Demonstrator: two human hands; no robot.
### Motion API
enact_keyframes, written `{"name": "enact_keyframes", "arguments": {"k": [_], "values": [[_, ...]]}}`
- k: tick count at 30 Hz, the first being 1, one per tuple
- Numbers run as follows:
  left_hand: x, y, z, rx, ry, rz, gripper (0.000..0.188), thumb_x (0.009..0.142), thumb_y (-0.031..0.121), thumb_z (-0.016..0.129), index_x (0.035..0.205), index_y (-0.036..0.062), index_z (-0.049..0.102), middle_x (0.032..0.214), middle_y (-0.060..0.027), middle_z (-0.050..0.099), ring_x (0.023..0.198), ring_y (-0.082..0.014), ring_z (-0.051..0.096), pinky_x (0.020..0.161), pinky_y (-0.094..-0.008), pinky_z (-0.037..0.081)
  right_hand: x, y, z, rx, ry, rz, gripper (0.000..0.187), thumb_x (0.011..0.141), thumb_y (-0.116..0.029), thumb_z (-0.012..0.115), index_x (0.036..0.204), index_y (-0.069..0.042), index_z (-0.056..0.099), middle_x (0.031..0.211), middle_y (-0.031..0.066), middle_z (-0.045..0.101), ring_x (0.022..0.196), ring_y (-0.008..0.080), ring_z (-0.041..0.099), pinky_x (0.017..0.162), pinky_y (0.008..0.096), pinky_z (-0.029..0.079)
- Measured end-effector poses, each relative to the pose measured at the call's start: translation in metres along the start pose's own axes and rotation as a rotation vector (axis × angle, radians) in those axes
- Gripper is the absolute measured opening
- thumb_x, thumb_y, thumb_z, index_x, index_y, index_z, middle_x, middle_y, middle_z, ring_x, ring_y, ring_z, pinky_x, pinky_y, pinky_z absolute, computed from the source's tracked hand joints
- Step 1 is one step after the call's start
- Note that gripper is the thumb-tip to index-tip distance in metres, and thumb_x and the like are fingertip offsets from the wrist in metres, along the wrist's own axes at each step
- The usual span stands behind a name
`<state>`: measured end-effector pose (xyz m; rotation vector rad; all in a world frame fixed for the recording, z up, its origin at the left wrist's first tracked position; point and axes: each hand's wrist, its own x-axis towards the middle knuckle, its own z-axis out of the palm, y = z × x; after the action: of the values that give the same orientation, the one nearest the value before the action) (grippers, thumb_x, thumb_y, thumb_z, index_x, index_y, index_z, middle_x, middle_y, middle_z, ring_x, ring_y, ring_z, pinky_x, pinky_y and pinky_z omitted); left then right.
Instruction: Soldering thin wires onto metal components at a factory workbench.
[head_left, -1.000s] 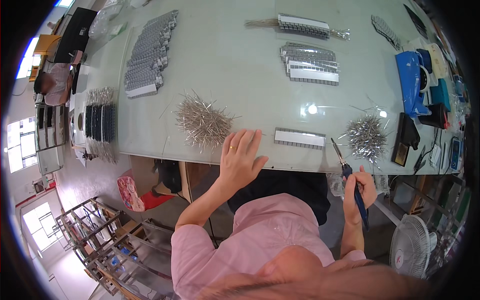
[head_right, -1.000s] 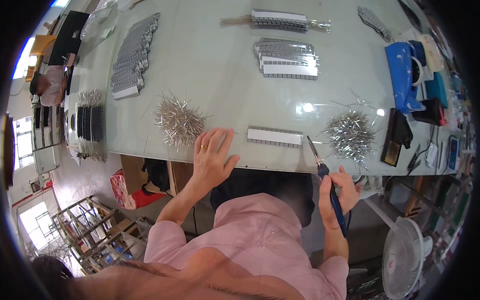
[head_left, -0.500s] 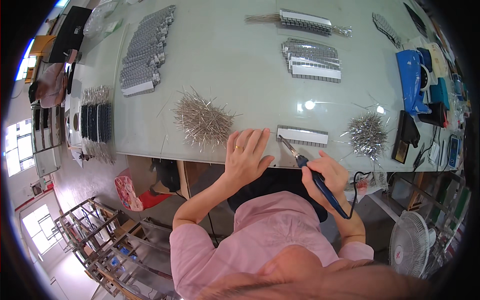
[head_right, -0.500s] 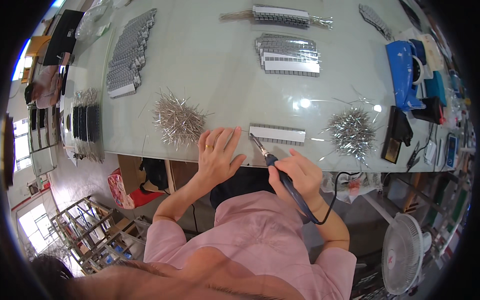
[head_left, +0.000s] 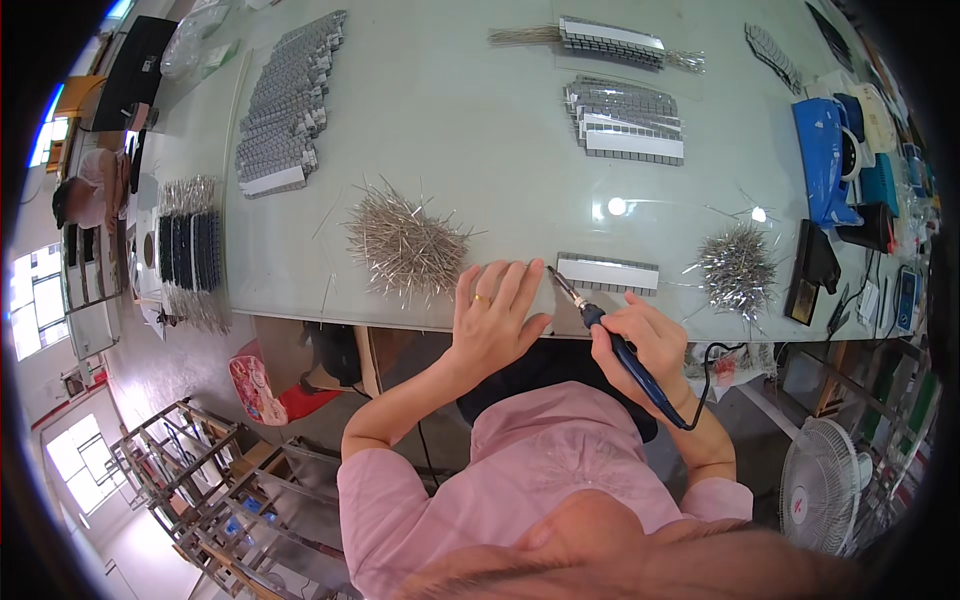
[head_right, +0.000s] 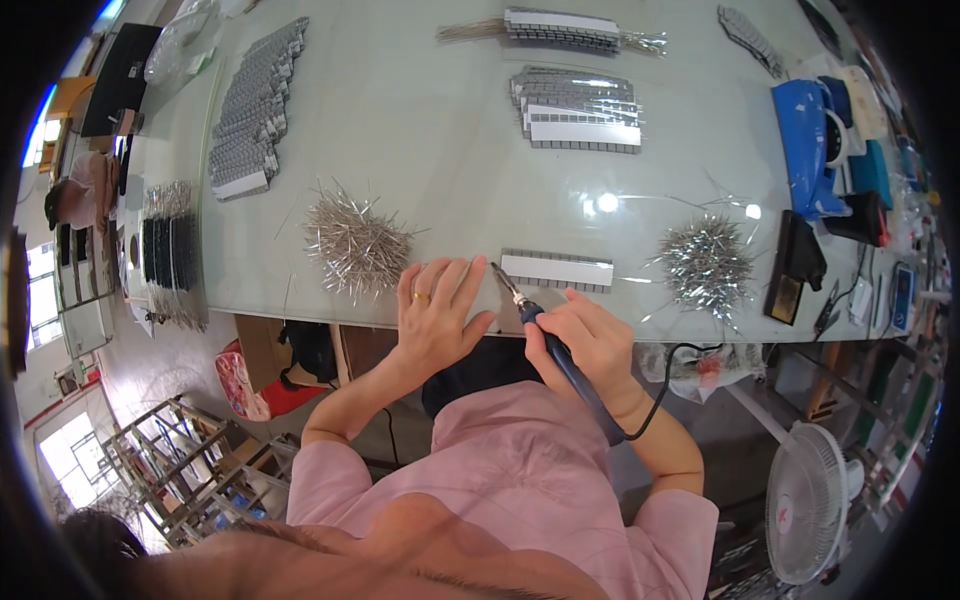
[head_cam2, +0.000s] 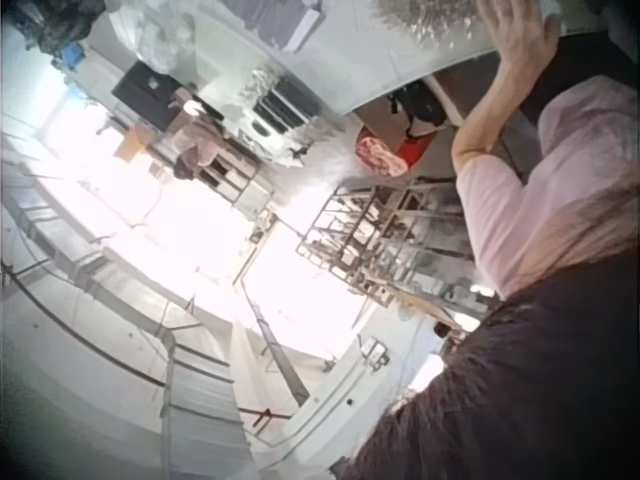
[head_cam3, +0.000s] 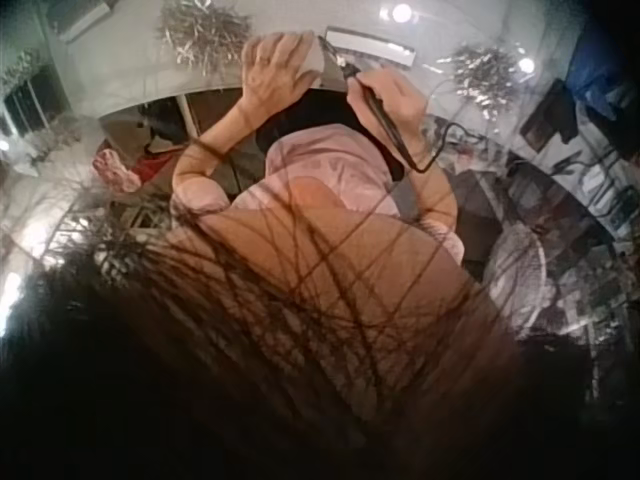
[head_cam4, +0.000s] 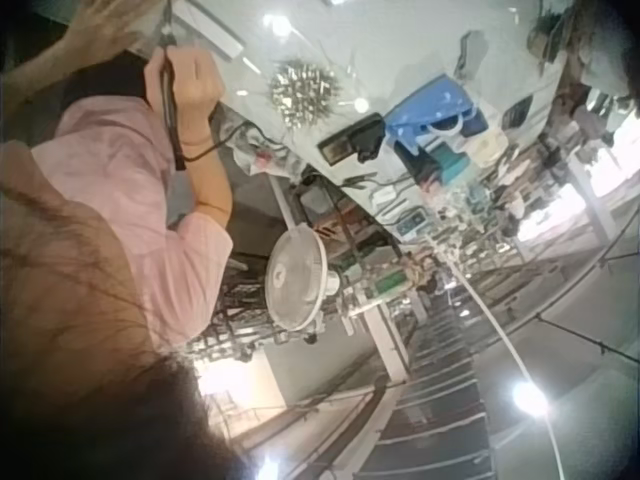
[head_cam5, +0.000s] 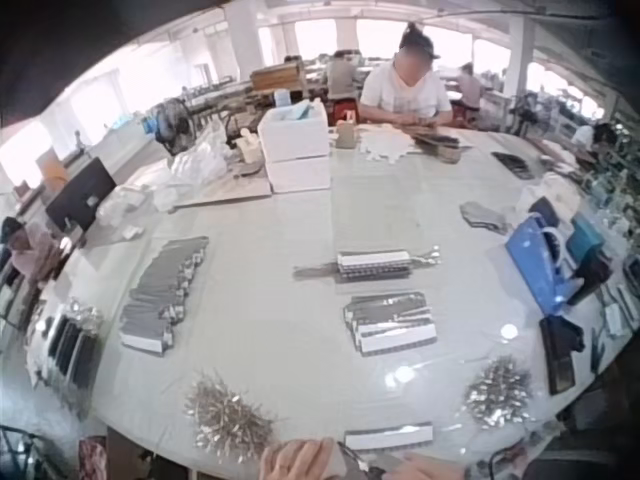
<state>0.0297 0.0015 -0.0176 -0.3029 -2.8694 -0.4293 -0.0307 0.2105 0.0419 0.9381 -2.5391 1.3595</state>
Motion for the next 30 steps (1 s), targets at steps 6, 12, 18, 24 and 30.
{"name": "enact_keyframes", "arguments": {"k": [6, 12, 18, 24, 30], "values": [[-0.005, 0.003, -0.007, -0.015, 0.058, -0.028, 0.059, 0.079, 0.037, 0.070, 0.130, 0.0099, 0.060, 0.126, -0.0049, 0.053, 0.119, -0.0242, 0.046, 0.107, -0.0507, 0.025, -0.009, 0.017, 0.000, 0.134, 0.027, 0.100, 0.016, 0.073, 0.002, 0.073, 0.081, -0.004, 0.061, 0.068, 0.0101, 0.061, 0.058, 0.0262, 0.062, 0.082, 0.0406, 0.057], [-0.023, 0.016, -0.006, -0.086, 0.280, 0.327, 0.035, 0.078, 0.034, 0.070, 0.110, 0.0185, 0.072, 0.110, 0.0019, 0.062, 0.106, -0.0159, 0.058, 0.109, -0.0463, 0.022, -0.018, 0.025, 0.001, 0.239, 0.021, 0.175, 0.012, 0.079, 0.003, 0.070, 0.085, -0.002, 0.060, 0.073, 0.0099, 0.064, 0.069, 0.0217, 0.067, 0.092, 0.0443, 0.053], [0.009, 0.049, 0.008, -0.131, 0.125, 0.259, 0.054, 0.076, 0.045, 0.073, 0.120, 0.0146, 0.066, 0.129, -0.0035, 0.057, 0.119, -0.0200, 0.054, 0.109, -0.0493, 0.023, -0.042, 0.034, -0.027, 0.339, 0.331, 0.266, 0.014, 0.082, 0.005, 0.063, 0.093, -0.002, 0.058, 0.076, 0.0079, 0.062, 0.069, 0.0167, 0.065, 0.102, 0.0452, 0.048], [0.041, 0.060, 0.013, -0.149, -0.227, 0.118, 0.097, 0.074, 0.063, 0.069, 0.143, 0.0001, 0.043, 0.153, -0.0142, 0.036, 0.145, -0.0296, 0.028, 0.114, -0.0558, 0.016, -0.066, 0.053, -0.054, 0.310, 0.410, 0.347, 0.010, 0.089, 0.002, 0.059, 0.097, -0.001, 0.054, 0.083, 0.0060, 0.060, 0.072, 0.0145, 0.067, 0.110, 0.0438, 0.038], [0.020, 0.054, 0.017, 0.009, -0.073, 0.212, 0.061, 0.079, 0.042, 0.074, 0.129, 0.0079, 0.061, 0.136, -0.0059, 0.058, 0.129, -0.0229, 0.051, 0.113, -0.0514, 0.023, -0.083, 0.067, -0.070, 0.308, 0.540, 0.446, 0.007, 0.091, 0.001, 0.061, 0.094, -0.001, 0.055, 0.080, 0.0063, 0.064, 0.075, 0.0130, 0.068, 0.111, 0.0415, 0.038]]}}
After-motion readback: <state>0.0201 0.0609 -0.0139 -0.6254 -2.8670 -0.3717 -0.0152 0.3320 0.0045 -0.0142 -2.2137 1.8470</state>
